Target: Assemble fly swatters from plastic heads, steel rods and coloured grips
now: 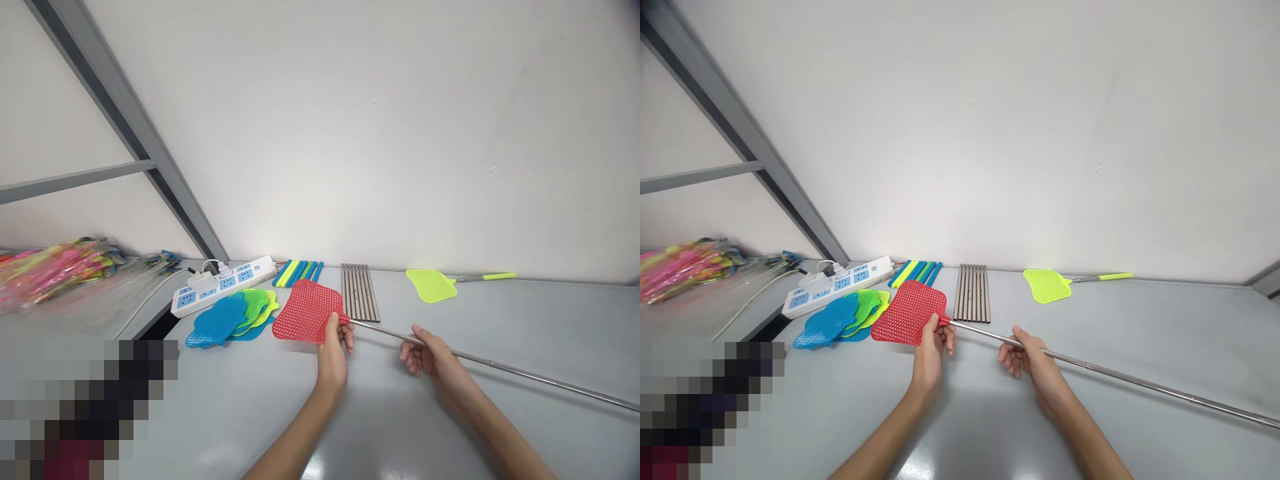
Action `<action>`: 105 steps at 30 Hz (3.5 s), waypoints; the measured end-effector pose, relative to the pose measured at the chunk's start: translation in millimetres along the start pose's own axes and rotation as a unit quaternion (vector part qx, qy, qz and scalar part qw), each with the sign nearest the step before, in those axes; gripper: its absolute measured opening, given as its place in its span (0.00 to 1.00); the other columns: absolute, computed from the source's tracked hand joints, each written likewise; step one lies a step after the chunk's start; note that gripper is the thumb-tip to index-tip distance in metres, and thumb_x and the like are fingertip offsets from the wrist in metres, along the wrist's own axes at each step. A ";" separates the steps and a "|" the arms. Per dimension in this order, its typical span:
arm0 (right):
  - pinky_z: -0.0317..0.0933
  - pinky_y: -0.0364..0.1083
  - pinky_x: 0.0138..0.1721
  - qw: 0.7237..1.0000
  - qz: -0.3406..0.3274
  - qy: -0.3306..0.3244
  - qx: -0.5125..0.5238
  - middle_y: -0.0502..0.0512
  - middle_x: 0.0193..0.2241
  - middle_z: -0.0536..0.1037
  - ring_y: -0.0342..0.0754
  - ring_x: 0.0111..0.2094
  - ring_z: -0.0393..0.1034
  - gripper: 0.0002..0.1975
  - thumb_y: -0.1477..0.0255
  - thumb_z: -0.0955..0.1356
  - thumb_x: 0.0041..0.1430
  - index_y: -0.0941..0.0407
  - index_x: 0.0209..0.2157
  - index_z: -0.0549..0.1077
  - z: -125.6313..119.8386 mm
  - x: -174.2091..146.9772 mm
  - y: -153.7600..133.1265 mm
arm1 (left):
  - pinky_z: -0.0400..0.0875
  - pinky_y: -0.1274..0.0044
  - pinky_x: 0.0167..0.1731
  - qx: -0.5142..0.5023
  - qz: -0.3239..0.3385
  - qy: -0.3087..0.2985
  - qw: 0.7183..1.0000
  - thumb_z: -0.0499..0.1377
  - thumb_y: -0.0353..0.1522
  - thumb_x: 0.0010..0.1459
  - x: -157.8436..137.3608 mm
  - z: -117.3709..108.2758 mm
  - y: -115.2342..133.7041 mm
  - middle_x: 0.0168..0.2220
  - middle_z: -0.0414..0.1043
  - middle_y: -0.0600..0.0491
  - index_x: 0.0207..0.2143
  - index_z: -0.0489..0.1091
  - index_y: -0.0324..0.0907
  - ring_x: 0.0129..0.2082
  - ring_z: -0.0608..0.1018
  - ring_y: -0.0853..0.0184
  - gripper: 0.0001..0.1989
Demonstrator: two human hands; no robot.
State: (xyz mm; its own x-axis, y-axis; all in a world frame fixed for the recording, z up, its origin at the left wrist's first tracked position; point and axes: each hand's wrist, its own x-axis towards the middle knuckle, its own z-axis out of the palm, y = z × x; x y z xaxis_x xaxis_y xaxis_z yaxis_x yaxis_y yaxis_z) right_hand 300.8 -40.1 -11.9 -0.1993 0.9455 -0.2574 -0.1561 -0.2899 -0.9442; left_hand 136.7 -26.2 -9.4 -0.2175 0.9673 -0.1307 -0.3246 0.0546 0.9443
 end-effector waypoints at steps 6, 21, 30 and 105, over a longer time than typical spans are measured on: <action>0.49 0.43 0.21 1.000 0.006 0.003 0.015 0.52 0.15 0.63 0.43 0.18 0.55 0.24 0.56 0.58 0.53 0.59 0.17 0.70 0.4 -1.1 -1.6 | 0.56 0.80 0.21 -0.019 0.002 0.013 1.000 0.44 0.46 0.54 -5.8 3.4 -2.9 0.13 0.57 0.58 0.20 0.63 0.40 0.16 0.60 0.73 0.22; 0.49 0.44 0.22 0.996 0.008 -0.085 0.036 0.53 0.17 0.67 0.43 0.19 0.59 0.25 0.58 0.54 0.56 0.59 0.17 0.68 -1.1 -8.5 -9.8 | 0.50 0.80 0.19 0.047 -0.035 0.038 0.998 0.42 0.43 0.56 -12.2 3.5 -13.9 0.12 0.50 0.59 0.17 0.60 0.40 0.15 0.55 0.74 0.22; 0.50 0.43 0.20 0.994 0.010 -0.105 0.042 0.55 0.17 0.69 0.44 0.17 0.62 0.27 0.59 0.52 0.57 0.59 0.15 0.66 -6.0 -6.1 -8.1 | 0.49 0.81 0.17 0.024 -0.032 0.039 0.998 0.42 0.45 0.55 -20.1 6.9 -22.3 0.11 0.49 0.60 0.18 0.59 0.40 0.14 0.55 0.75 0.22; 0.47 0.43 0.19 0.986 0.046 -0.144 0.075 0.55 0.13 0.69 0.45 0.16 0.62 0.29 0.56 0.50 0.56 0.61 0.23 0.69 11.3 -6.1 10.9 | 0.54 0.80 0.17 -0.035 -0.119 -0.135 0.983 0.40 0.52 0.50 -45.8 17.7 -30.1 0.10 0.49 0.60 0.16 0.56 0.41 0.12 0.59 0.73 0.26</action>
State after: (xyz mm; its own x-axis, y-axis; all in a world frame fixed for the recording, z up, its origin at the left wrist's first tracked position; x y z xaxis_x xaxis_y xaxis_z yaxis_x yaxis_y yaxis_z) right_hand 289.4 -50.7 -18.2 -0.4820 0.8393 -0.2516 -0.2620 -0.4121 -0.8726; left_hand 172.7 -67.8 -26.5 0.1225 0.9600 -0.2516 -0.4019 0.2798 0.8719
